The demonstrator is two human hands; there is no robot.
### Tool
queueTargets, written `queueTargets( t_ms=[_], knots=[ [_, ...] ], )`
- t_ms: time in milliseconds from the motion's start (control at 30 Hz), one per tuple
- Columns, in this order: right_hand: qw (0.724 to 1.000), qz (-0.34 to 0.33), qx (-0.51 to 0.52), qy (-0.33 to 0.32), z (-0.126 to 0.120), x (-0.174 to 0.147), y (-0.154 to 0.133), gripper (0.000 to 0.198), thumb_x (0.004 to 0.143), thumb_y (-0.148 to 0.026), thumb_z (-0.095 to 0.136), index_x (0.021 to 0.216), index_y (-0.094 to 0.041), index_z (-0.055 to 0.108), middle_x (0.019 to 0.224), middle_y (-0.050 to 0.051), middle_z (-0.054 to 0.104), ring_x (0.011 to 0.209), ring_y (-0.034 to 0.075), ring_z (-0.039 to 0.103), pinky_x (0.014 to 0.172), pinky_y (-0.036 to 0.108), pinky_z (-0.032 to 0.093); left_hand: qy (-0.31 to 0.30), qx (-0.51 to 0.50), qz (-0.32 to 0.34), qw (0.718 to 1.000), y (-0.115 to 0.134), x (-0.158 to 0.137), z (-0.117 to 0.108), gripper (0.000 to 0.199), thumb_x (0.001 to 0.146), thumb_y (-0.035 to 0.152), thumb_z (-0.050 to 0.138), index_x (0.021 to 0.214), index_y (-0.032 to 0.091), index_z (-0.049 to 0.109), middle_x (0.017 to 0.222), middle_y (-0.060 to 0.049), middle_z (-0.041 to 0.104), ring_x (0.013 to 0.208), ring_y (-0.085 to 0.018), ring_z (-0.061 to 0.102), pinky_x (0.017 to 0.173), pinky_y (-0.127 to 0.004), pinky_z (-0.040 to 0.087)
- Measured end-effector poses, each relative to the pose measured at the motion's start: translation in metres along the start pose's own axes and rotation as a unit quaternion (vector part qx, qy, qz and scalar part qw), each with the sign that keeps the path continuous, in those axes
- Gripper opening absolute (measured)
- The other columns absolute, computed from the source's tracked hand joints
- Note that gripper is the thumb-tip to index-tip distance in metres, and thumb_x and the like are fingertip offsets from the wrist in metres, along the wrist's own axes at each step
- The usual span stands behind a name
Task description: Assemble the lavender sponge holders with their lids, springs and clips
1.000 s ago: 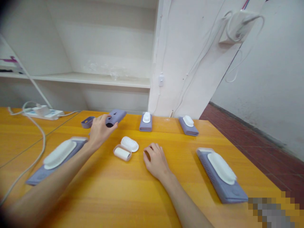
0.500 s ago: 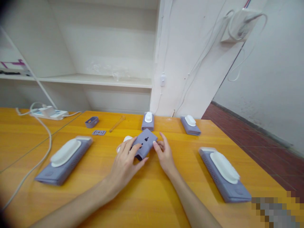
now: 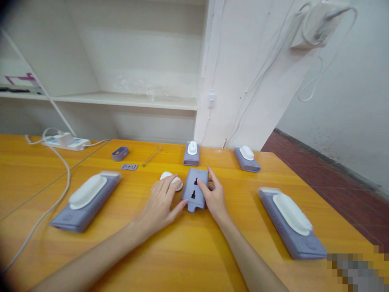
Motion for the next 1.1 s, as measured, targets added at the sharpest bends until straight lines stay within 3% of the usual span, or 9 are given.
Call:
queueTargets(
  t_ms=[100, 233, 500, 733, 900, 967, 1100],
  knots=[
    [1.0, 0.003, -0.023, 0.01, 0.001, 0.001, 0.006, 0.077, 0.071, -0.043, 0.067, 0.138, -0.018, 0.036, 0.092, 0.006, 0.064, 0.074, 0.018, 0.062, 0.063, 0.03, 0.053, -0.049, 0.044, 0.023, 0.998, -0.024, 0.002, 0.003, 0.043, 0.087, 0.041, 0.043, 0.124, 0.02, 0.044, 0.132, -0.015, 0.044, 0.125, -0.029, 0.037, 0.101, -0.049, 0.032],
    [0.999, 0.004, -0.043, 0.008, 0.001, 0.003, 0.012, 0.072, 0.072, -0.045, 0.066, 0.133, -0.015, 0.043, 0.096, 0.007, 0.064, 0.075, 0.018, 0.062, 0.066, 0.031, 0.052, -0.077, 0.101, 0.006, 0.992, -0.043, 0.001, 0.009, 0.038, 0.09, 0.036, 0.038, 0.124, 0.023, 0.045, 0.133, -0.014, 0.044, 0.127, -0.028, 0.037, 0.097, -0.045, 0.035],
    [0.999, 0.017, -0.045, 0.01, 0.001, 0.004, 0.017, 0.069, 0.072, -0.047, 0.065, 0.13, -0.015, 0.046, 0.102, 0.01, 0.065, 0.083, 0.022, 0.064, 0.073, 0.035, 0.053, -0.061, 0.166, -0.072, 0.982, -0.058, -0.001, 0.004, 0.037, 0.089, 0.036, 0.037, 0.123, 0.023, 0.045, 0.13, -0.014, 0.046, 0.121, -0.029, 0.041, 0.093, -0.043, 0.036],
    [0.998, 0.015, -0.059, 0.009, 0.001, 0.005, 0.019, 0.063, 0.077, -0.049, 0.059, 0.13, -0.016, 0.047, 0.106, 0.011, 0.065, 0.088, 0.024, 0.064, 0.075, 0.037, 0.053, -0.04, 0.186, -0.076, 0.979, -0.065, -0.007, -0.005, 0.042, 0.089, 0.042, 0.036, 0.123, 0.02, 0.046, 0.127, -0.015, 0.047, 0.117, -0.03, 0.042, 0.093, -0.043, 0.035],
    [0.995, -0.02, -0.101, 0.017, -0.001, 0.006, 0.017, 0.06, 0.079, -0.05, 0.056, 0.127, -0.014, 0.048, 0.109, 0.013, 0.063, 0.092, 0.023, 0.062, 0.079, 0.036, 0.05, -0.008, 0.218, -0.094, 0.971, -0.059, -0.007, -0.013, 0.038, 0.089, 0.04, 0.037, 0.116, 0.017, 0.05, 0.116, -0.015, 0.051, 0.103, -0.028, 0.047, 0.087, -0.041, 0.036],
    [0.99, -0.046, -0.132, 0.023, -0.001, 0.005, 0.014, 0.054, 0.08, -0.049, 0.055, 0.121, -0.014, 0.052, 0.106, 0.011, 0.063, 0.093, 0.022, 0.06, 0.079, 0.036, 0.048, -0.006, 0.244, -0.111, 0.963, -0.057, -0.007, -0.017, 0.036, 0.089, 0.041, 0.037, 0.108, 0.015, 0.053, 0.104, -0.014, 0.053, 0.095, -0.028, 0.048, 0.08, -0.041, 0.036],
    [0.981, -0.085, -0.17, 0.025, -0.001, 0.001, 0.006, 0.031, 0.084, -0.047, 0.051, 0.089, -0.017, 0.058, 0.087, 0.005, 0.062, 0.081, 0.019, 0.057, 0.071, 0.031, 0.045, -0.019, 0.286, -0.111, 0.952, -0.055, -0.008, -0.02, 0.034, 0.088, 0.043, 0.037, 0.089, 0.015, 0.056, 0.089, -0.012, 0.053, 0.085, -0.027, 0.047, 0.071, -0.039, 0.034]
  ],
)
Point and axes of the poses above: each hand's wrist, its own x-axis towards the middle knuckle, its own z-axis out of the palm, y = z × x, the point moved 4 cm from there along x, towards the middle knuckle
